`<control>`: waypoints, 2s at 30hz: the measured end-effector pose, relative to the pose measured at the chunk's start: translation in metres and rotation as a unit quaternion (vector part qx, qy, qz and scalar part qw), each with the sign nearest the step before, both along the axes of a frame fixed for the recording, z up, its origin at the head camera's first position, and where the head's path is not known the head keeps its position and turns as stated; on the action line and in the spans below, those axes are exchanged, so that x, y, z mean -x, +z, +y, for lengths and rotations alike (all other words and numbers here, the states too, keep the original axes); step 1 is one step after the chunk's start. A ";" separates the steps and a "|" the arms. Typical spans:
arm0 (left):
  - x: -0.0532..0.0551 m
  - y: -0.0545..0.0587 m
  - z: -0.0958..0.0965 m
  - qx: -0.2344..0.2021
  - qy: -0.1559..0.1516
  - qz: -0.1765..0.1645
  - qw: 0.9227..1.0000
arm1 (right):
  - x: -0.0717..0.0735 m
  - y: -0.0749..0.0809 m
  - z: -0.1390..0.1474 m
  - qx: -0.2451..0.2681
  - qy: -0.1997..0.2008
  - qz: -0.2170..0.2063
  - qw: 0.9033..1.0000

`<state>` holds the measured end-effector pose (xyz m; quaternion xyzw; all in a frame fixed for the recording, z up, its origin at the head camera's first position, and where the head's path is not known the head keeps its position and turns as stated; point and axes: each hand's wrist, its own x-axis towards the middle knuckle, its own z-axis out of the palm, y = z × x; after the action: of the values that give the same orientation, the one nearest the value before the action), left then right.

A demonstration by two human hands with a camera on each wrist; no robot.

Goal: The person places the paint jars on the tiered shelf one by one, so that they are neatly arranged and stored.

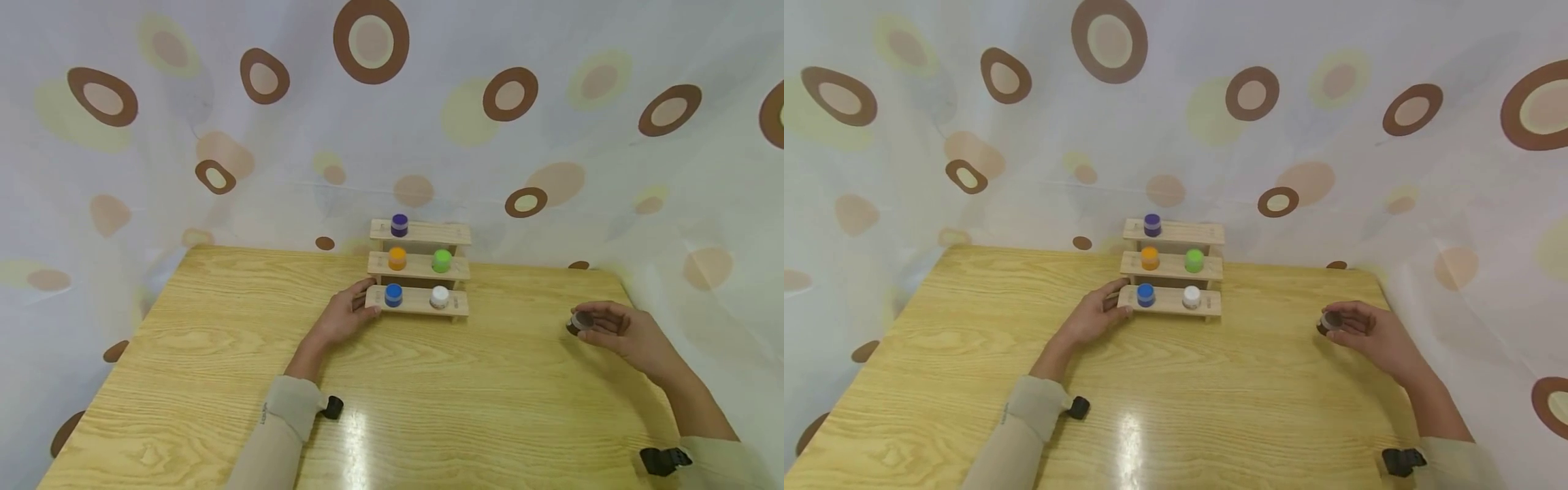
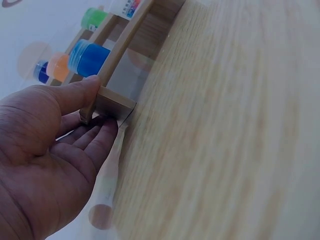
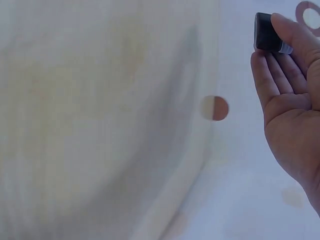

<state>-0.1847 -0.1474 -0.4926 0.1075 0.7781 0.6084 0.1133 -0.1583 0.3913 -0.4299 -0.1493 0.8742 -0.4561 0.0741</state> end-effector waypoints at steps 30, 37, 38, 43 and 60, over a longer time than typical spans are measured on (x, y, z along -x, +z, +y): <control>0.003 -0.004 -0.002 0.013 -0.004 0.020 1.000 | 0.115 0.066 -0.189 0.009 0.018 0.021 1.000; 0.003 0.000 -0.001 0.016 -0.008 0.015 1.000 | 0.136 0.074 -0.217 0.001 0.020 0.027 0.999; 0.004 -0.001 -0.001 0.015 -0.008 0.017 1.000 | 0.139 0.075 -0.221 -0.002 0.018 0.027 0.999; 0.004 0.000 -0.002 0.013 -0.004 0.011 1.000 | 0.149 0.075 -0.238 -0.002 0.017 0.027 0.999; 0.001 0.000 -0.008 0.004 -0.004 -0.003 1.000 | 0.155 0.061 -0.252 0.004 0.005 0.024 1.000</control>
<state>-0.1854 -0.1553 -0.4926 0.1084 0.7797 0.6052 0.1186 -0.3134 0.1388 -0.3691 -0.1652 0.8729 -0.4559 0.0545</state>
